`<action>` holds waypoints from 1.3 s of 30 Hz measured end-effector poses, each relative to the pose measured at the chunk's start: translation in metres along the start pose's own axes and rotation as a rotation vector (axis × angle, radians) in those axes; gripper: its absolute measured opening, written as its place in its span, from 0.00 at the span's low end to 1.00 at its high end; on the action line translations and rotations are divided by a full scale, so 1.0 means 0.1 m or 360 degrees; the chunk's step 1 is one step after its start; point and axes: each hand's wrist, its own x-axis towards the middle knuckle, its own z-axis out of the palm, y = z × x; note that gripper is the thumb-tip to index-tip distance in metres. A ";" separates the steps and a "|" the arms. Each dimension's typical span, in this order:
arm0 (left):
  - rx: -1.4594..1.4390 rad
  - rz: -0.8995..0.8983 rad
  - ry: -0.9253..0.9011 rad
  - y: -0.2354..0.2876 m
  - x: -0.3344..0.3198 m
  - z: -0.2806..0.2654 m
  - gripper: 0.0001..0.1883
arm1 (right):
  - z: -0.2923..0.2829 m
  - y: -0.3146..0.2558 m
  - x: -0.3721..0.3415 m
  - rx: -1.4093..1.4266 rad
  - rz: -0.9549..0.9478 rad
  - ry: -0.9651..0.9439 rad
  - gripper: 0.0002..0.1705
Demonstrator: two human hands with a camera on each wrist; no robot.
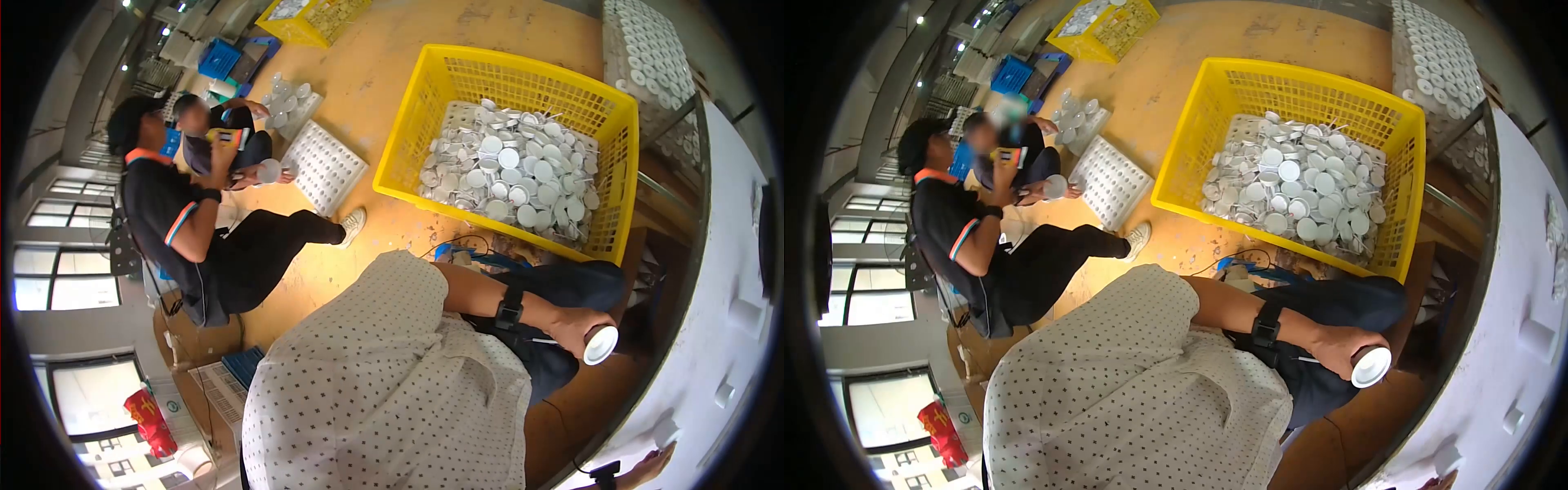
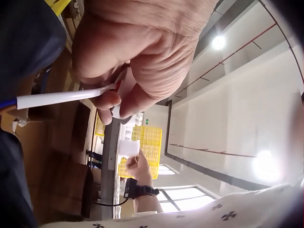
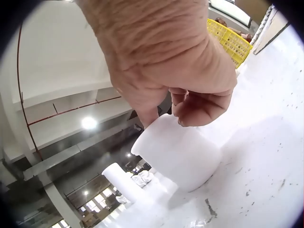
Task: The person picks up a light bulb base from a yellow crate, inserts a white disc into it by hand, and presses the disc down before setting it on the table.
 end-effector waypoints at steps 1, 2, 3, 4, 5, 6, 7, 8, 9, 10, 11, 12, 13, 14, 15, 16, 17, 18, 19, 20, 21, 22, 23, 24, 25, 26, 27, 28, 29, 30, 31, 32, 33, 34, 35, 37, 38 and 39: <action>0.0001 0.0010 0.0004 0.00 0.00 -0.02 0.38 | 0.02 0.01 -0.02 0.0014 0.0009 0.0018 0.26; -0.0003 0.0020 0.0006 -0.01 0.00 -0.02 0.38 | 0.02 0.01 -0.02 0.0018 0.0016 0.0025 0.27; -0.0007 0.0020 0.0016 -0.02 0.00 -0.02 0.38 | 0.03 0.01 -0.03 0.0024 0.0017 0.0030 0.27; -0.0012 0.0009 0.0005 -0.04 0.00 -0.02 0.38 | 0.03 0.01 -0.04 0.0026 0.0019 0.0037 0.28; -0.0019 -0.0003 -0.0006 -0.07 -0.01 -0.02 0.39 | 0.03 0.01 -0.04 0.0033 0.0022 0.0046 0.28; -0.0029 -0.0006 0.0004 -0.09 -0.01 -0.01 0.39 | 0.02 0.01 -0.04 0.0035 0.0027 0.0052 0.28; -0.0008 -0.0014 0.0009 -0.11 -0.01 0.00 0.39 | 0.03 0.01 -0.04 0.0037 0.0020 0.0063 0.29; 0.0014 -0.0018 0.0013 -0.13 -0.01 0.00 0.39 | 0.02 0.01 -0.04 0.0041 0.0019 0.0072 0.29; 0.0008 -0.0017 0.0019 -0.15 -0.01 0.01 0.39 | 0.01 0.02 -0.04 0.0051 0.0018 0.0079 0.30; 0.0003 -0.0024 0.0020 -0.17 -0.01 0.01 0.39 | -0.01 0.02 -0.04 0.0060 0.0017 0.0090 0.30; 0.0000 -0.0033 0.0019 -0.17 -0.01 0.00 0.39 | -0.01 0.03 -0.04 0.0068 0.0016 0.0102 0.31; -0.0004 -0.0032 0.0021 -0.17 -0.01 0.00 0.39 | -0.02 0.03 -0.04 0.0074 0.0014 0.0113 0.32; -0.0008 -0.0074 0.0023 -0.16 -0.02 -0.01 0.39 | -0.03 0.05 -0.05 0.0074 0.0016 0.0121 0.32; -0.0010 -0.0116 0.0024 -0.13 -0.02 -0.02 0.40 | -0.04 0.05 -0.05 0.0087 0.0016 0.0134 0.33; -0.0012 -0.0116 0.0024 -0.08 -0.04 -0.04 0.40 | -0.06 0.06 -0.04 0.0092 0.0016 0.0147 0.33; -0.0034 -0.0156 0.0003 -0.01 -0.06 -0.07 0.36 | -0.09 0.07 -0.04 0.0099 0.0020 0.0161 0.34; -0.0055 -0.0198 -0.0020 0.03 -0.07 -0.08 0.33 | -0.12 0.08 -0.04 0.0109 0.0022 0.0179 0.34; -0.0056 -0.0199 -0.0023 -0.03 -0.05 -0.06 0.33 | -0.15 0.09 -0.04 0.0111 0.0024 0.0197 0.35; -0.0069 -0.0162 0.0003 -0.15 -0.03 -0.02 0.36 | -0.17 0.11 -0.04 0.0128 0.0024 0.0217 0.35; -0.0082 -0.0125 0.0030 -0.21 -0.01 0.00 0.40 | -0.19 0.14 -0.03 0.0139 0.0022 0.0240 0.36; -0.0082 -0.0125 0.0030 -0.22 -0.01 0.01 0.40 | -0.24 0.15 -0.03 0.0164 0.0024 0.0266 0.37; -0.0081 -0.0131 0.0029 -0.23 -0.01 0.00 0.40 | -0.27 0.16 -0.03 0.0188 0.0027 0.0289 0.37; -0.0077 -0.0138 0.0028 -0.23 -0.01 -0.01 0.40 | -0.30 0.17 -0.02 0.0199 0.0039 0.0303 0.38; -0.0073 -0.0139 0.0029 -0.22 -0.02 -0.02 0.40 | -0.35 0.19 -0.02 0.0226 0.0047 0.0329 0.39; -0.0051 -0.0142 0.0024 -0.21 -0.02 -0.03 0.40 | -0.39 0.21 -0.05 0.0263 0.0050 0.0370 0.39; -0.0030 -0.0145 0.0018 -0.19 -0.03 -0.04 0.40 | -0.44 0.23 -0.05 0.0288 0.0054 0.0392 0.40; -0.0029 -0.0146 0.0017 -0.12 -0.05 -0.06 0.40 | -0.47 0.24 -0.05 0.0303 0.0051 0.0412 0.40; -0.0055 -0.0189 -0.0001 -0.03 -0.07 -0.09 0.36 | -0.52 0.29 -0.05 0.0315 0.0058 0.0418 0.41; -0.0079 -0.0233 -0.0019 0.04 -0.08 -0.11 0.33 | -0.52 0.26 -0.07 0.0334 0.0060 0.0455 0.39; -0.0076 -0.0234 -0.0020 0.08 -0.09 -0.12 0.33 | -0.55 0.29 -0.06 0.0310 0.0043 0.0452 0.37; -0.0072 -0.0236 -0.0032 0.11 -0.09 -0.12 0.33 | -0.57 0.31 -0.05 0.0288 0.0027 0.0454 0.34; -0.0070 -0.0237 -0.0043 0.12 -0.09 -0.13 0.33 | -0.59 0.33 -0.06 0.0268 0.0014 0.0449 0.32; -0.0067 -0.0237 -0.0044 0.12 -0.09 -0.13 0.33 | -0.60 0.34 -0.06 0.0250 -0.0007 0.0448 0.30; -0.0063 -0.0204 -0.0027 0.11 -0.08 -0.13 0.33 | -0.62 0.35 -0.06 0.0230 -0.0027 0.0447 0.28; -0.0059 -0.0171 -0.0011 0.10 -0.08 -0.12 0.33 | -0.62 0.37 -0.06 0.0199 -0.0058 0.0439 0.26; -0.0037 -0.0150 0.0044 -0.02 -0.06 -0.08 0.37 | -0.59 0.41 -0.07 0.0088 -0.0166 0.0409 0.22; -0.0016 -0.0129 0.0097 -0.06 -0.05 -0.06 0.41 | -0.60 0.49 -0.05 -0.0038 -0.0263 0.0371 0.20; -0.0014 -0.0128 0.0095 -0.05 -0.05 -0.07 0.41 | -0.66 0.70 0.06 -0.0338 -0.0470 0.0290 0.19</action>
